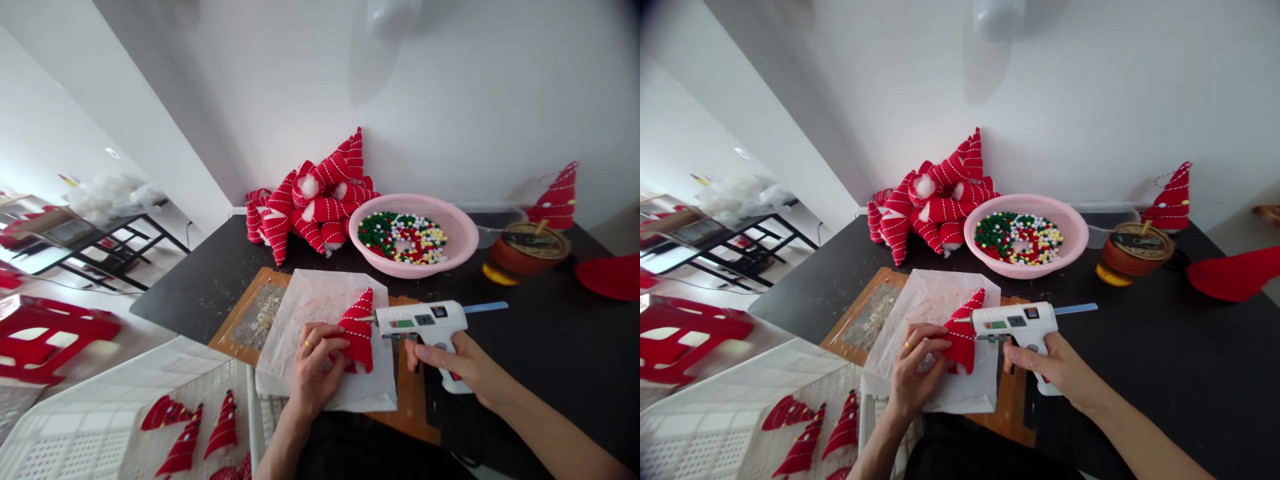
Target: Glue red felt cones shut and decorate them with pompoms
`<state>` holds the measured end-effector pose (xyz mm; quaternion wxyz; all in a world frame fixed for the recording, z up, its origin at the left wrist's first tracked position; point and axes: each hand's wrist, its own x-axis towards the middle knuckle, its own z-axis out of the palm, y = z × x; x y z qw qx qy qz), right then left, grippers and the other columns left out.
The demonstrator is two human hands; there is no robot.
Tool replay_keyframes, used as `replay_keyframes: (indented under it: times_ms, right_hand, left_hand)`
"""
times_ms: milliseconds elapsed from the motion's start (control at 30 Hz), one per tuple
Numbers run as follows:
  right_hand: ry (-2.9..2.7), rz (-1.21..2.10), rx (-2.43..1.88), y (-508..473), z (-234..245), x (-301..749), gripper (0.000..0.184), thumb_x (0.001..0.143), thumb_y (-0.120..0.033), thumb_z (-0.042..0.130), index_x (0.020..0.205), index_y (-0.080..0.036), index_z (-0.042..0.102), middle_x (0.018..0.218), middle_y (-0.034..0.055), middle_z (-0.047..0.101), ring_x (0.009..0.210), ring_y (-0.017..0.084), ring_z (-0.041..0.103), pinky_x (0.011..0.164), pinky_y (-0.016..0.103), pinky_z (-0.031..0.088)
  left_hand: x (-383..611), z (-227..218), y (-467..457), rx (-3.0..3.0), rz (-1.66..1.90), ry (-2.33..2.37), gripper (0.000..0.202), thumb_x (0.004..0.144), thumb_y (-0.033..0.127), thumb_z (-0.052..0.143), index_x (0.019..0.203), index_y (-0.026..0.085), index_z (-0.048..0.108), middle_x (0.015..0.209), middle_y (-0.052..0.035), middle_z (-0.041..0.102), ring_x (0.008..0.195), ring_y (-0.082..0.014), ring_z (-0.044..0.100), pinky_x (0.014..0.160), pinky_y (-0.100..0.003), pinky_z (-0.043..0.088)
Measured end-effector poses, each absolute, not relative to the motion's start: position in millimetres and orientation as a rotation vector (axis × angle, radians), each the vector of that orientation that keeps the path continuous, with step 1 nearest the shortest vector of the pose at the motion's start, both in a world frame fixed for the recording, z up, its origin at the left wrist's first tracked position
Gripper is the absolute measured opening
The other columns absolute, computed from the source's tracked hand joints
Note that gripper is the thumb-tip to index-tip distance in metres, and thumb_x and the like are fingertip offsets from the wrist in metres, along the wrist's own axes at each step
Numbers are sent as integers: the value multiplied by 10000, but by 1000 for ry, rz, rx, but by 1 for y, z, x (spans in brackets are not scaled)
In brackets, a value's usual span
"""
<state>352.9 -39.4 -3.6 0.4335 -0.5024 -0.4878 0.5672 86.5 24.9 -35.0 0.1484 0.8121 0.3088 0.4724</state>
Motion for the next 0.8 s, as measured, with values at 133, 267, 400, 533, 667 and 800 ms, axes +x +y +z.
replay_keyframes:
  times_ms: [133, 267, 400, 533, 667, 800]
  right_hand:
    - [-1194, 1368, -1249, -36, 1, 353, 343, 899, -504, 675, 795, -178, 698, 787, 70, 718, 799, 242, 635, 775, 368, 484]
    - [-1169, 1345, -1341, -33, -4, 351, 341, 863, -517, 707, 856, -176, 696, 778, 68, 732, 774, 245, 659, 752, 373, 517]
    - [-1230, 1311, -1383, -31, -13, 350, 336, 869, -509, 701, 903, -176, 673, 772, 56, 724, 749, 230, 665, 724, 360, 525]
    - [-1303, 1299, -1416, -30, -18, 351, 308, 896, -493, 688, 904, -185, 665, 765, 35, 703, 745, 215, 665, 719, 340, 523]
    - [-1327, 1263, -1427, -31, -22, 352, 310, 900, -501, 691, 924, -194, 661, 779, 23, 693, 733, 207, 659, 703, 324, 524]
    - [-1373, 1240, -1447, -31, -25, 353, 321, 915, -513, 667, 904, -192, 659, 759, 22, 686, 718, 206, 646, 700, 324, 521]
  left_hand:
    - [87, -33, 24, 2352, 1354, 888, 255, 856, 28, 584, 956, 230, 703, 1023, -63, 713, 969, -214, 610, 851, -385, 535]
    - [88, -32, 24, 2354, 1372, 892, 263, 847, 17, 581, 939, 230, 704, 1020, -58, 714, 957, -210, 616, 845, -373, 533]
    - [87, -33, 24, 2353, 1364, 863, 267, 850, 13, 580, 950, 228, 703, 1035, -57, 712, 961, -207, 614, 850, -370, 528]
    - [87, -35, 24, 2351, 1353, 832, 269, 846, 10, 589, 962, 225, 700, 1045, -55, 713, 973, -205, 607, 857, -370, 528]
    - [87, -35, 25, 2360, 1360, 820, 282, 845, -2, 576, 959, 225, 699, 1045, -57, 712, 981, -208, 602, 857, -377, 532]
    - [87, -34, 25, 2371, 1351, 826, 274, 847, 0, 572, 950, 222, 696, 1045, -61, 716, 975, -208, 598, 849, -380, 539]
